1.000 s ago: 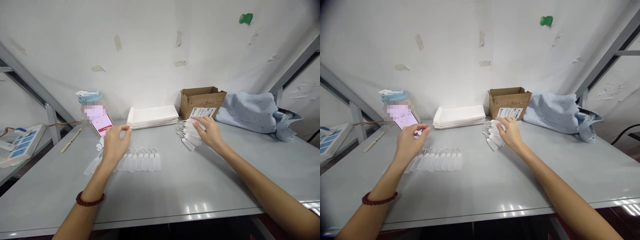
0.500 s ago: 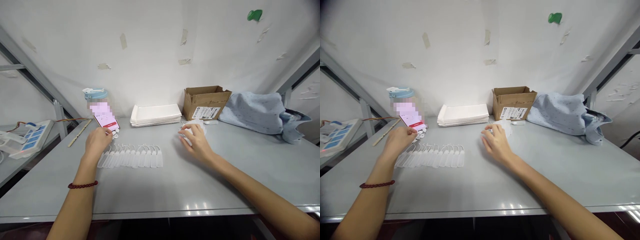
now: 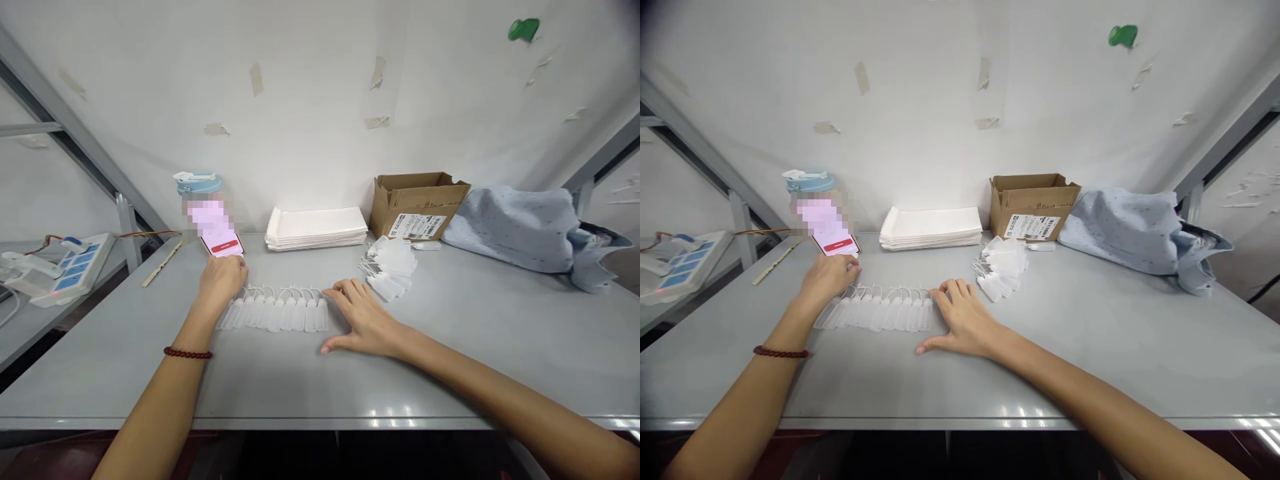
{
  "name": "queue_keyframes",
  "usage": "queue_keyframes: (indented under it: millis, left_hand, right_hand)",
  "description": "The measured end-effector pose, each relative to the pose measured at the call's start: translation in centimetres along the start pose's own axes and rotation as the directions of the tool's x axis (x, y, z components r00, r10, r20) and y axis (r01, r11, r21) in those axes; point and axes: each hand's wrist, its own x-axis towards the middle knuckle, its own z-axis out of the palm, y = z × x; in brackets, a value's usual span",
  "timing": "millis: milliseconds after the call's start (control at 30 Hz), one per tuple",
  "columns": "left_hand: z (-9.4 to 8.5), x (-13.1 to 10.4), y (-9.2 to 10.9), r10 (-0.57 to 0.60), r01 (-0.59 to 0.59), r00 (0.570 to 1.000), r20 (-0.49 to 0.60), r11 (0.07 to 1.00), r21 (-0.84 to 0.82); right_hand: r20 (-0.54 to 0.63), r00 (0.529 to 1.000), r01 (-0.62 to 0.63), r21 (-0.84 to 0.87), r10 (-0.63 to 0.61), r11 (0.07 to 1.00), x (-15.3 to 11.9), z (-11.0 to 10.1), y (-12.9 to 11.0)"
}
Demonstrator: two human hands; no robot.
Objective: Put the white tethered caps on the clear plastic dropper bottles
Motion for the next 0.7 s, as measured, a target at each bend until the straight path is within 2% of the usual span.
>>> queue_keyframes:
  millis: [233,467,600,700]
  left_hand:
    - [0.2,0.3,-0.2,0.032,-0.033,0.999,-0.008,0.999,-0.024]
    - [0.6,0.5,-0.2,0.036,-0.039,0.999,-0.032,0.995,-0.096]
    - [0.1,0.1,0.1,0.035,-0.047,0.997,-0.068,0.981,-0.19]
    - [-0.6,-0.7,1.4,0.079,-0.102,0.993,-0.084,0.938,-0.332]
  right_hand:
    - [0.03,0.999,-0.01,0.014,0.009,1.0,0.5,0.8,0.4]
    - [0.035,0.999,-0.018,0.022,0.017,1.0,0.6,0.6,0.2]
    - [0.03,0.999,-0.047,0.091,0.045,0.995,0.4,0.2,0.2]
    - [0.01,0.996,-0.088,0.218,0.087,0.972,0.2,-0.1,0.6]
